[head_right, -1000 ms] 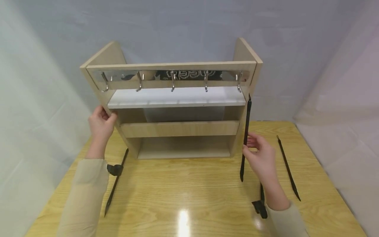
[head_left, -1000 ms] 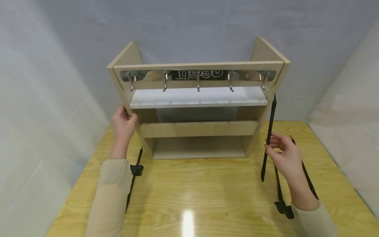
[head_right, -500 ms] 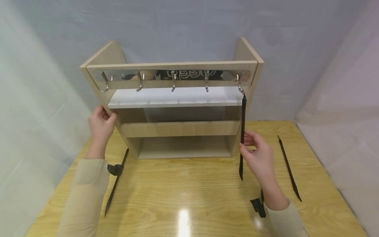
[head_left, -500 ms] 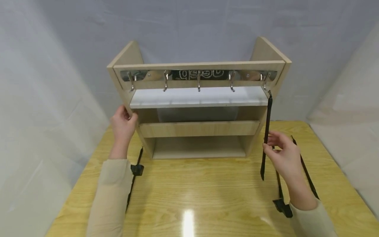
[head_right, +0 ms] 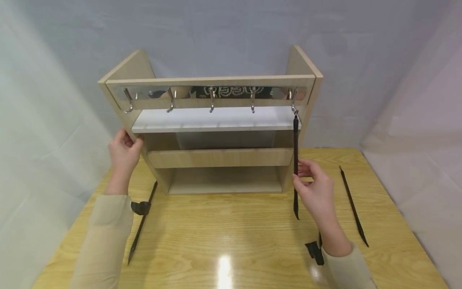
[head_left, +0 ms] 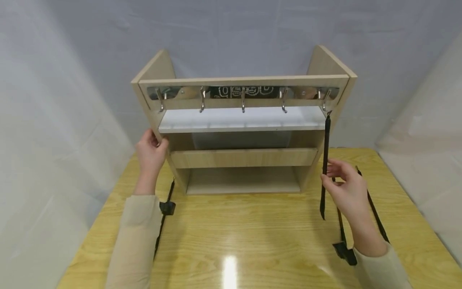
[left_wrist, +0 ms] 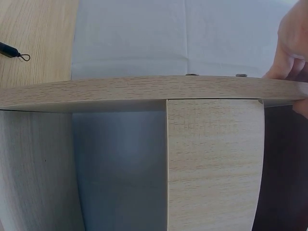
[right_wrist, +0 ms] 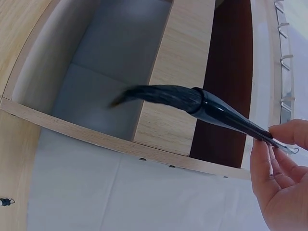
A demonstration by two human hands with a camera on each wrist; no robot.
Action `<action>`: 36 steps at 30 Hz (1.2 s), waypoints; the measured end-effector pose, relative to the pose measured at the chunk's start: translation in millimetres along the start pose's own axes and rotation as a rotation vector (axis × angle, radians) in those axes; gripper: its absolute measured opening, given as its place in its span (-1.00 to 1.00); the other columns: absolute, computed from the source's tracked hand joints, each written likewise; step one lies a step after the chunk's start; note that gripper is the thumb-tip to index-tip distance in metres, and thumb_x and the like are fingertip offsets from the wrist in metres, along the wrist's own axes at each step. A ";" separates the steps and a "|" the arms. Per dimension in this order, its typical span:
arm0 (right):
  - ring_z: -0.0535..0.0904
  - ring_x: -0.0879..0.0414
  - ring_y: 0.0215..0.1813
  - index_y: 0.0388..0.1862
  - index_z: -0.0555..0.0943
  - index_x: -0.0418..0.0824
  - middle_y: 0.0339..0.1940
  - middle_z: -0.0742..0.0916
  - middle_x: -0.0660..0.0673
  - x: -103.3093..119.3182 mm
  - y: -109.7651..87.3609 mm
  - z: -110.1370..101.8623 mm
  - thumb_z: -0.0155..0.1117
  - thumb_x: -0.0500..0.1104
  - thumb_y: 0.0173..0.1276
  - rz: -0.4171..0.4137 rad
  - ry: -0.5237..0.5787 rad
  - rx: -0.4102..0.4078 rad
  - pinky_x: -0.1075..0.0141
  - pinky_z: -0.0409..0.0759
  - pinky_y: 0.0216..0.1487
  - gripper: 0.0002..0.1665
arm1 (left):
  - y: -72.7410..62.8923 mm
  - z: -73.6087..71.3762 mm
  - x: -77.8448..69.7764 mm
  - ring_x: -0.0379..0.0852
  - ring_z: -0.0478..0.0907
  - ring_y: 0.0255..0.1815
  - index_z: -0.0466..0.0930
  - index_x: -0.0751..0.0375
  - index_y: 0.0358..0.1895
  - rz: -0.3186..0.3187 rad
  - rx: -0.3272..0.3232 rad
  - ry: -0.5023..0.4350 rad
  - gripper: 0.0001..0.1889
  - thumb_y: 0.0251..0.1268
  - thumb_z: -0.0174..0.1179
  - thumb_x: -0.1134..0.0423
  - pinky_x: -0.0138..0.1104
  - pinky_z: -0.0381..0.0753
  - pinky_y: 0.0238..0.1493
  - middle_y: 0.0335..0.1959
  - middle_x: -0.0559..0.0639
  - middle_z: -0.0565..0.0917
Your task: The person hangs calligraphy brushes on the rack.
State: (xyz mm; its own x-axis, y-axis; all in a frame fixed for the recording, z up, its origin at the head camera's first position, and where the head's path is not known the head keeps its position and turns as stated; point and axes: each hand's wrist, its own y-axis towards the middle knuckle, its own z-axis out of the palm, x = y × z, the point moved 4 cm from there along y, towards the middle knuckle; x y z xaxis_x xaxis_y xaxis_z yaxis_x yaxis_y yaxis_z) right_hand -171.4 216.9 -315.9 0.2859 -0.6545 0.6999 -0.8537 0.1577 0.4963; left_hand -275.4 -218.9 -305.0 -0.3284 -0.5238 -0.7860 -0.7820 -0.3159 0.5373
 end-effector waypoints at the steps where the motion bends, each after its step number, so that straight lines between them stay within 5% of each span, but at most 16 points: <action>1: 0.37 0.51 -0.34 0.01 0.49 -0.34 -0.27 0.59 -0.21 0.4 0.2 -0.2 0.22 -0.39 0.09 0.000 -0.001 -0.001 0.69 0.37 -0.43 -0.57 | 0.0 -0.1 0.0 -0.11 0.49 -0.36 0.47 0.50 -0.14 0.000 -0.002 0.004 -0.72 0.02 0.02 0.51 -0.57 0.46 -0.42 -0.25 0.29 0.59; 12: 0.41 0.44 -0.34 0.02 0.49 -0.29 -0.27 0.60 -0.18 -3.8 2.2 -0.6 0.25 -0.36 0.08 -0.004 0.001 -0.004 0.68 0.39 -0.44 -0.55 | 0.2 1.5 -0.4 -0.01 0.52 -0.36 0.48 0.50 -0.15 0.014 -0.011 0.028 -0.73 0.02 0.04 0.49 -0.58 0.44 -0.45 -0.27 0.31 0.59; 20: 0.50 0.20 -0.30 0.02 0.52 -0.13 -0.26 0.60 -0.08 -59.4 10.8 11.3 0.31 -0.16 0.07 -0.061 0.191 -0.001 0.52 0.45 -0.49 -0.53 | -1.8 1.3 -2.5 -0.07 0.49 -0.41 0.49 0.49 -0.19 0.041 -0.027 0.045 -0.76 0.02 0.06 0.47 -0.61 0.40 -0.49 -0.32 0.30 0.59; 27: 0.44 0.36 -0.34 0.04 0.48 -0.31 -0.26 0.59 -0.22 -16.7 6.6 5.5 0.25 -0.33 0.09 -0.001 0.019 0.015 0.64 0.41 -0.46 -0.54 | -2.5 1.4 -3.1 -0.06 0.51 -0.38 0.48 0.49 -0.18 0.045 -0.023 0.044 -0.75 0.02 0.05 0.48 -0.60 0.40 -0.48 -0.30 0.30 0.59; 30: 0.38 0.50 -0.36 0.02 0.47 -0.37 -0.26 0.60 -0.26 -12.1 7.7 7.4 0.24 -0.38 0.08 0.013 0.004 0.019 0.68 0.38 -0.45 -0.54 | -1.9 1.5 -2.3 -0.03 0.51 -0.36 0.48 0.49 -0.18 0.033 -0.018 0.033 -0.75 0.01 0.05 0.49 -0.59 0.43 -0.45 -0.29 0.31 0.59; 36: 0.41 0.44 -0.34 -0.01 0.48 -0.37 -0.27 0.62 -0.26 -11.6 14.4 14.2 0.21 -0.39 0.09 0.017 0.005 0.019 0.69 0.38 -0.44 -0.58 | -1.4 -0.4 -3.2 -0.13 0.44 -0.45 0.48 0.50 -0.22 0.048 -0.035 0.045 -0.77 -0.02 0.04 0.51 -0.59 0.38 -0.53 -0.38 0.30 0.58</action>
State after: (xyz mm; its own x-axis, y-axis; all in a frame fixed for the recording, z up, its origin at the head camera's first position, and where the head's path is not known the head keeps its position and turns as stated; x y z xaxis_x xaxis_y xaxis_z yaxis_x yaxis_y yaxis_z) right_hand -193.2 216.3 -324.2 0.2737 -0.6481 0.7107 -0.8664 0.1548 0.4748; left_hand -273.1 -217.1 -303.1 -0.3406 -0.5737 -0.7449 -0.7466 -0.3165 0.5851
